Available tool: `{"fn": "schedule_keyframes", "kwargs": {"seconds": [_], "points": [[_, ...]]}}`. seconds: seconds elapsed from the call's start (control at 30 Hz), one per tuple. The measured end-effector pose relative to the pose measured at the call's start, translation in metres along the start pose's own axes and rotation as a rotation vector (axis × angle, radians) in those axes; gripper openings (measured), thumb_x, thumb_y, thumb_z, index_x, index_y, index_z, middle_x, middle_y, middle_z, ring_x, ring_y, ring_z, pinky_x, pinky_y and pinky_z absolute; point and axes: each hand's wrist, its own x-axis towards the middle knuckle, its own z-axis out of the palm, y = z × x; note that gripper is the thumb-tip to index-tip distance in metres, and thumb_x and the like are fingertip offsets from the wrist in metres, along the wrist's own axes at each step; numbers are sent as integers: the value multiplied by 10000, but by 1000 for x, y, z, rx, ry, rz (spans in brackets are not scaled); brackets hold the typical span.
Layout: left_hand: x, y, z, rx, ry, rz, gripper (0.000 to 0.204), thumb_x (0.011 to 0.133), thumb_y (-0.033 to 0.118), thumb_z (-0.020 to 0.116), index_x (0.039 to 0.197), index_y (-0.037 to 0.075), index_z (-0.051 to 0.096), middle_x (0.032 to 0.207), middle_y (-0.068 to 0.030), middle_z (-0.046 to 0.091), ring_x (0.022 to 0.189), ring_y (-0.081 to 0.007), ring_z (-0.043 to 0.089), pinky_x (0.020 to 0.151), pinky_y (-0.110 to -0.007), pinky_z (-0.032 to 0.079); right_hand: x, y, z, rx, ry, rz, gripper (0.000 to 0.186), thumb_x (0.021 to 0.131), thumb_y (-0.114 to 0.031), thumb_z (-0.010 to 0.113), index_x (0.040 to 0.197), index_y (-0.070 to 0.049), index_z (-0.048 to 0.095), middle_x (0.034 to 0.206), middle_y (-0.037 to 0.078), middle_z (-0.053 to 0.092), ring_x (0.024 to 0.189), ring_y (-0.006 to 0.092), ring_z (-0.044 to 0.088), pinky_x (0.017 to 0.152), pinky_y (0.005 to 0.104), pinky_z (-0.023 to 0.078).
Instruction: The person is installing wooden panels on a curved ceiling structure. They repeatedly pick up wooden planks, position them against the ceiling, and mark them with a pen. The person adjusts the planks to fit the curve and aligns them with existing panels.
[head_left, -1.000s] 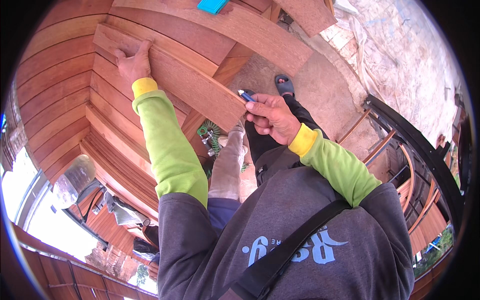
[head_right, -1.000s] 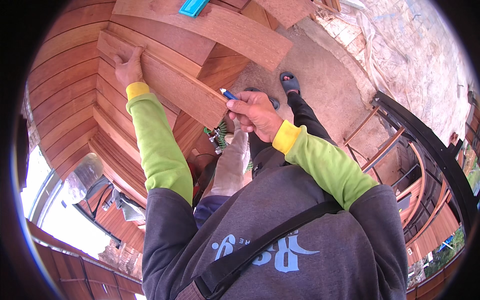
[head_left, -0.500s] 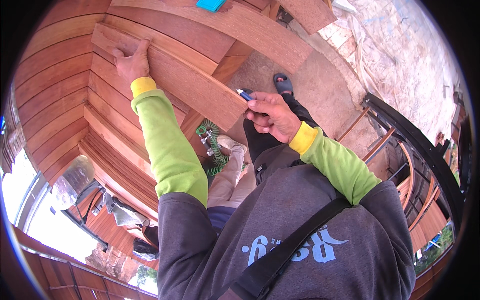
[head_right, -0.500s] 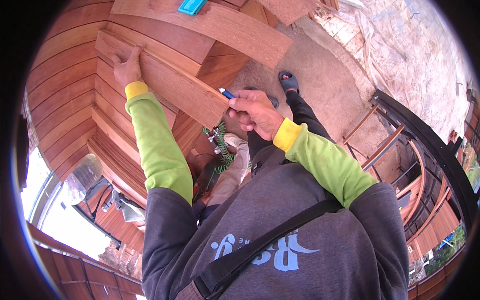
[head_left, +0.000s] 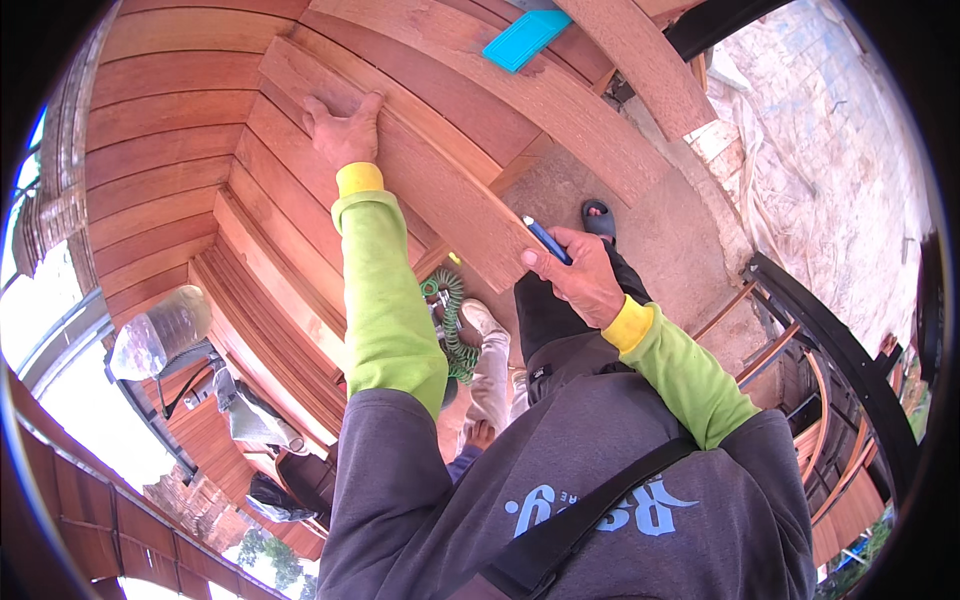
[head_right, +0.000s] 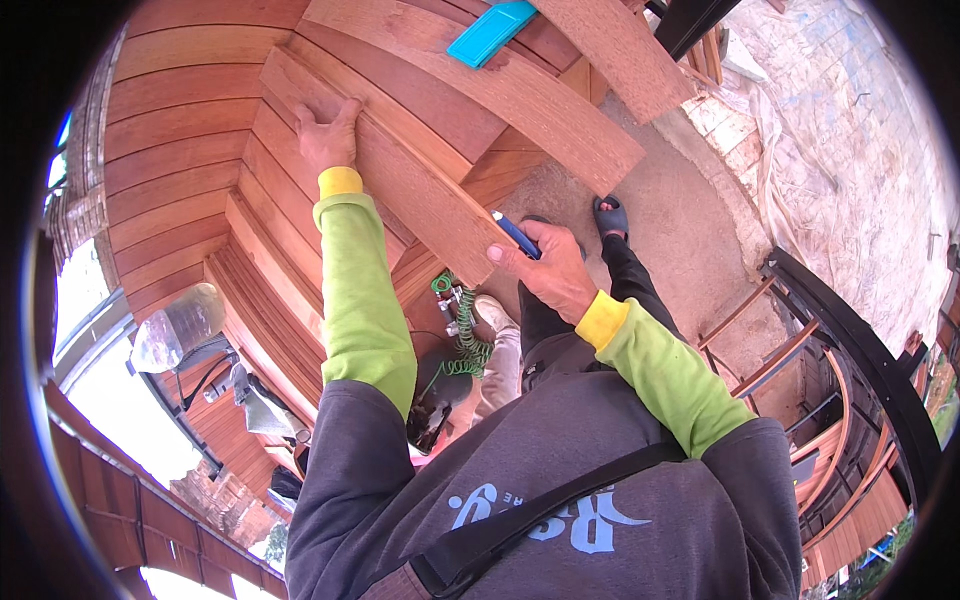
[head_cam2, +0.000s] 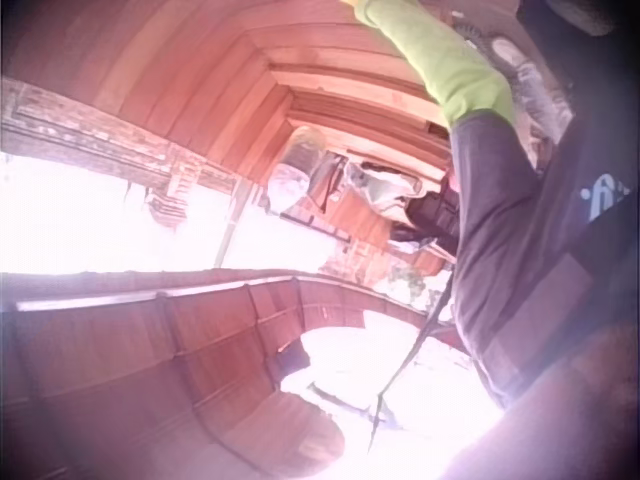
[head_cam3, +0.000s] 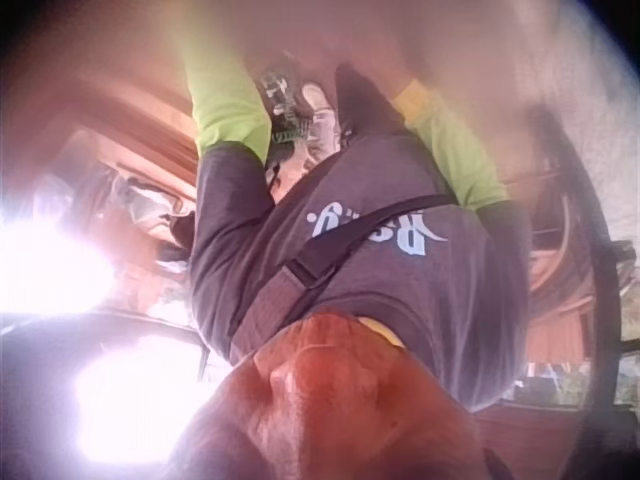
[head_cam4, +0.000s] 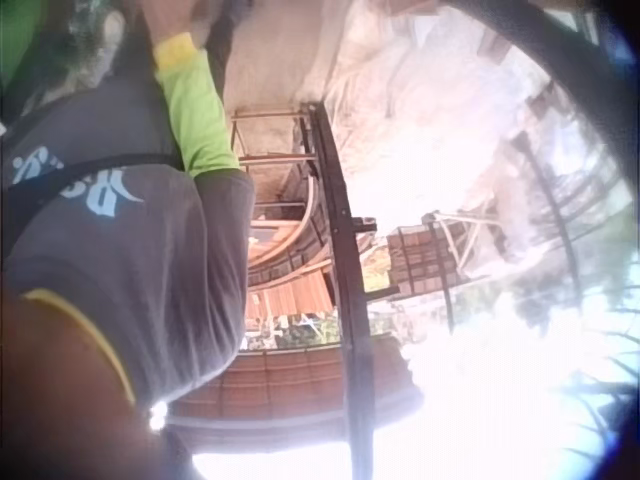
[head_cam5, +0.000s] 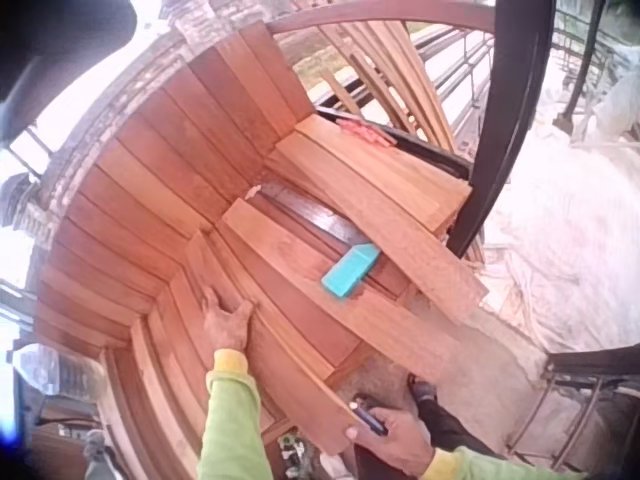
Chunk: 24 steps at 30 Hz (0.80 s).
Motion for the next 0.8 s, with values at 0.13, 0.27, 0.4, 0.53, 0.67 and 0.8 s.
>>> {"fn": "schedule_keyframes", "kwargs": {"seconds": [0.13,0.27,0.4,0.53,0.67,0.8], "points": [[-1,1,3,-33,-3,-1,1033,589,362,772,1415,-25,288,1455,-306,241,1355,-398,272,1105,-368,282,5,7,4,-80,45,-163,322,818,-302,726,871,-10,601,635,-24,495,488,28,412,397,193,295],[1,-3,4,-59,18,14,1002,621,348,750,1415,-38,276,1442,-335,233,1352,-420,264,1109,-376,268,0,-3,7,-118,47,-107,267,825,-229,708,854,21,621,671,-39,487,614,56,408,527,242,351],[11,-8,8,-65,34,54,970,645,346,731,1410,-46,282,1421,-364,244,1347,-443,258,1107,-389,263,2,5,3,-146,53,-91,274,827,-239,704,803,16,607,653,-34,480,606,57,402,514,248,338],[26,-8,13,-46,65,66,927,666,348,712,1399,-46,304,1398,-378,269,1325,-461,286,1093,-400,287,1,3,4,-171,74,-108,278,830,-249,701,787,9,605,638,-34,475,596,57,396,506,252,331],[50,-18,19,-29,109,133,878,679,352,695,1381,-40,343,1369,-384,304,1267,-482,361,1057,-418,342,2,5,3,-254,78,-124,284,840,-248,689,800,19,603,630,-10,487,595,60,411,509,259,349],[69,-19,20,-5,114,144,858,680,371,690,1374,-19,369,1355,-375,326,1236,-487,395,1039,-428,365,-1,4,7,-325,186,-391,236,885,-191,619,906,40,578,653,41,552,601,71,488,522,279,395]]}}
